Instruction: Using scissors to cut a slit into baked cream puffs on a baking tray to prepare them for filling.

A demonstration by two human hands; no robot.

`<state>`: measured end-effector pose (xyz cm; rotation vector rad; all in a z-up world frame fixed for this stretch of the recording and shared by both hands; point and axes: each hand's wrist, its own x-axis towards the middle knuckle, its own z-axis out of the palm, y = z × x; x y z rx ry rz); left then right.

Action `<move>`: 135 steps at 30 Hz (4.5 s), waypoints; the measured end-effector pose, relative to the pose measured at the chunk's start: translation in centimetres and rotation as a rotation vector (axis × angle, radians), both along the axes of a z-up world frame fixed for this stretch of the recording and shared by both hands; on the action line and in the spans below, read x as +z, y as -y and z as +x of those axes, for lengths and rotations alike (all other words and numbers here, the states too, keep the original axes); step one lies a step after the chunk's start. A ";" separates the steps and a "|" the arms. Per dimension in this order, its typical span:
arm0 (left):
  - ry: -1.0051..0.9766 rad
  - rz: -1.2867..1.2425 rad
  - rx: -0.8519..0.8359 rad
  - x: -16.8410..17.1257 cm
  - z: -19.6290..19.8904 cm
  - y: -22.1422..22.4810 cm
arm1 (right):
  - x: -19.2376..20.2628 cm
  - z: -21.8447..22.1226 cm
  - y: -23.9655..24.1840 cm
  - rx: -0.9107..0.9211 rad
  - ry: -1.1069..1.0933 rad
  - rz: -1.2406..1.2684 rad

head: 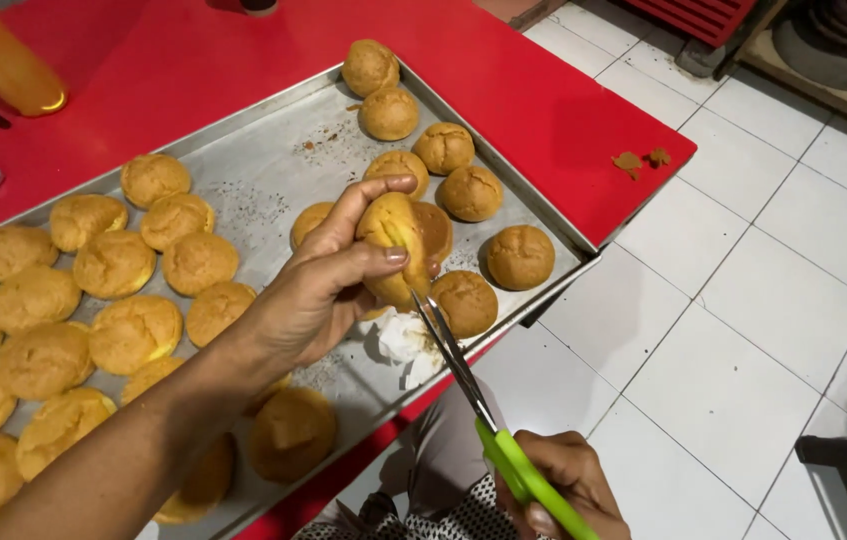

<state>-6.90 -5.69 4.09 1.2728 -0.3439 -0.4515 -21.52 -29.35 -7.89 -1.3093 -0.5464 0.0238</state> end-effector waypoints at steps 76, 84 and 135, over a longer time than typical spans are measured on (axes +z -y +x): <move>1.241 0.506 0.251 -0.1 -6.7 0.5 | -1.4 -3.7 0.3 -0.001 0.077 0.094; 1.032 0.494 0.186 3.0 -7.6 0.8 | -0.7 -3.7 -0.6 -0.001 0.063 0.218; 0.294 -0.412 0.326 -3.8 -12.0 2.0 | -2.2 -6.1 -0.8 -0.009 0.099 -0.030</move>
